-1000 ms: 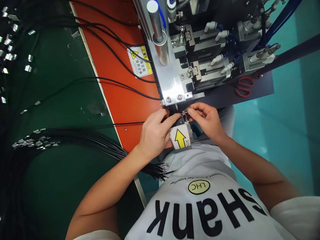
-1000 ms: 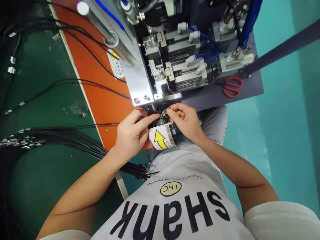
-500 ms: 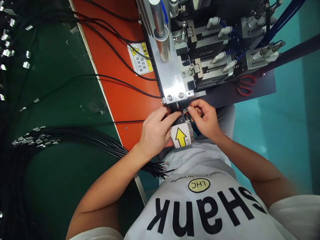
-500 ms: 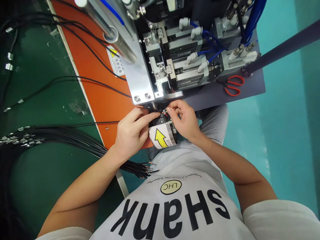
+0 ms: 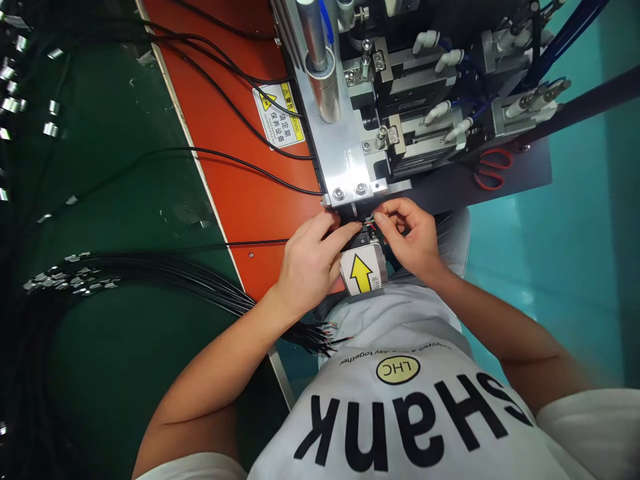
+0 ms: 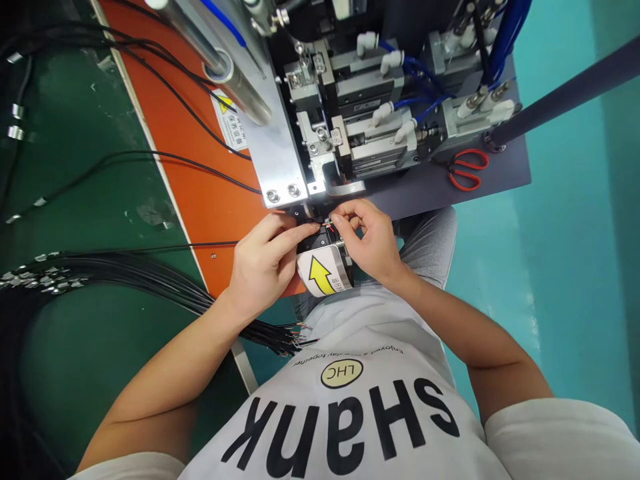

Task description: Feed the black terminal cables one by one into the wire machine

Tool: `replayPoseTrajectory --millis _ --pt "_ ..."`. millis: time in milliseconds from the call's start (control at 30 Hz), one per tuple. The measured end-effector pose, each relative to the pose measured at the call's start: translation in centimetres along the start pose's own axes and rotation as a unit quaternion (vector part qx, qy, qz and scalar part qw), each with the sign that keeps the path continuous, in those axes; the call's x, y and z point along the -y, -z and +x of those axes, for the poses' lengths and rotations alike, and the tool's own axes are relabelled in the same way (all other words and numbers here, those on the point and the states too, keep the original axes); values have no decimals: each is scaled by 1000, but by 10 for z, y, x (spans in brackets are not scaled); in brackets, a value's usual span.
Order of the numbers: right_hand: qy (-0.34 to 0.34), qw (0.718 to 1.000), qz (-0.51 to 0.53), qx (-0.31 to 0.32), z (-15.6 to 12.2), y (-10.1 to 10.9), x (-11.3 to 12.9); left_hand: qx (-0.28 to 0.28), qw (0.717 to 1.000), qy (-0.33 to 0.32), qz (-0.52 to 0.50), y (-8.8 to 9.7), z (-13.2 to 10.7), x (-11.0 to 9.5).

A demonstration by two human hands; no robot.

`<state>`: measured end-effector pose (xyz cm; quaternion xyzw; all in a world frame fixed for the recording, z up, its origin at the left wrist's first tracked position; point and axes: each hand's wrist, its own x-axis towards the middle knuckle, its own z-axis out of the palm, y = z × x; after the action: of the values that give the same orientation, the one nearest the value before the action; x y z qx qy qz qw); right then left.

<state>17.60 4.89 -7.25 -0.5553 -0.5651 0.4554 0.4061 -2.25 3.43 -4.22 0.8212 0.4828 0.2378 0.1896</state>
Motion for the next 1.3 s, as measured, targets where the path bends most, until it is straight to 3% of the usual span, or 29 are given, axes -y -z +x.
replayPoseTrajectory --millis 267,600,1300 --pt "68 994 -85 1 2 2 3 -2 1000 2 0 -1 -1 0" --pt "86 993 -79 -10 -2 -5 2 -1 1000 8 -3 -2 -2 1" --pt "38 998 -49 13 -4 -5 -6 17 1000 13 -13 -3 -3 2"
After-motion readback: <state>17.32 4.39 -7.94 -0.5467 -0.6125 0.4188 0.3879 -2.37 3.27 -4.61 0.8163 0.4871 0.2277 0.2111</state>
